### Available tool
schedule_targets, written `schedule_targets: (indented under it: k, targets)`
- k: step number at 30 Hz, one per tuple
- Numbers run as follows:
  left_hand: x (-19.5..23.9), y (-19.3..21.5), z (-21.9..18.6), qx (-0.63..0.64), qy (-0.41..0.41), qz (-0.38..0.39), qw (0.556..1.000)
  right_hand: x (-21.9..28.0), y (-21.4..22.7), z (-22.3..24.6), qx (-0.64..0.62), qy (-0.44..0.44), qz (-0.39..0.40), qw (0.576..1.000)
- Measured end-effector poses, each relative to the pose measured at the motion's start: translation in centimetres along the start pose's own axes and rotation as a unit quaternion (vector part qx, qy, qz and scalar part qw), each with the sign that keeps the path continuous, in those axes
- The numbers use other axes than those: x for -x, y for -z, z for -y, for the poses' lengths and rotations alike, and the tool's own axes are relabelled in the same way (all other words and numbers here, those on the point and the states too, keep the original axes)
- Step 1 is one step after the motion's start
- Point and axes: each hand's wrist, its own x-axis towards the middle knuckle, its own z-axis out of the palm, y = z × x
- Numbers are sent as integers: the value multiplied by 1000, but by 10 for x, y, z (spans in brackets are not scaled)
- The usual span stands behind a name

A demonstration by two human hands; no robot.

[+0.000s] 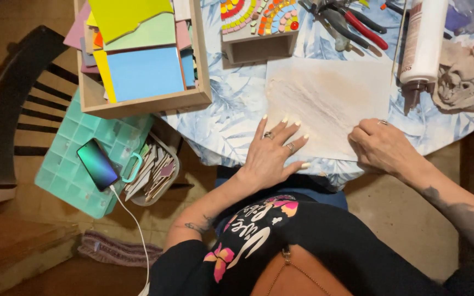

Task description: Sanding the edges of small mosaic tiles on a piece of sandpaper and placing them onto a decorative box.

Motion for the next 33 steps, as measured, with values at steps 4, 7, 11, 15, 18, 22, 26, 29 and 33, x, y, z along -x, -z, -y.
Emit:
schedule_targets:
  k: [4,7,11,15,18,22,26,29,33]
  targets:
    - [2,-10,2,47,21,-6,999,-66,-22,7,-14,8,-74,997]
    - [4,-18,4,20,19,-10,1000,-130,-48,6,-35,32,-33,998]
    - [4,-19,4,14,23,-8,1000,-161,-54,5,2,98,-21,995]
    - [4,-19,3,17,29,5,999,-98,-16,-4,-90,146,6,985]
    - [3,-19,5,24,14,-15,1000,-34,0,-13,-69,125,33,989]
    - [3,-17,6,32,3,-24,999,-11,-14,-16,-33,82,29,996]
    - [4,-22,8,31,-4,-37,999,-80,-35,-5,-31,70,-12,997]
    - [4,-20,4,23,2,-37,999,-138,-58,-3,-28,107,-37,993]
    - [3,-18,6,25,8,-23,999,-139,-39,-1,-24,161,-40,986]
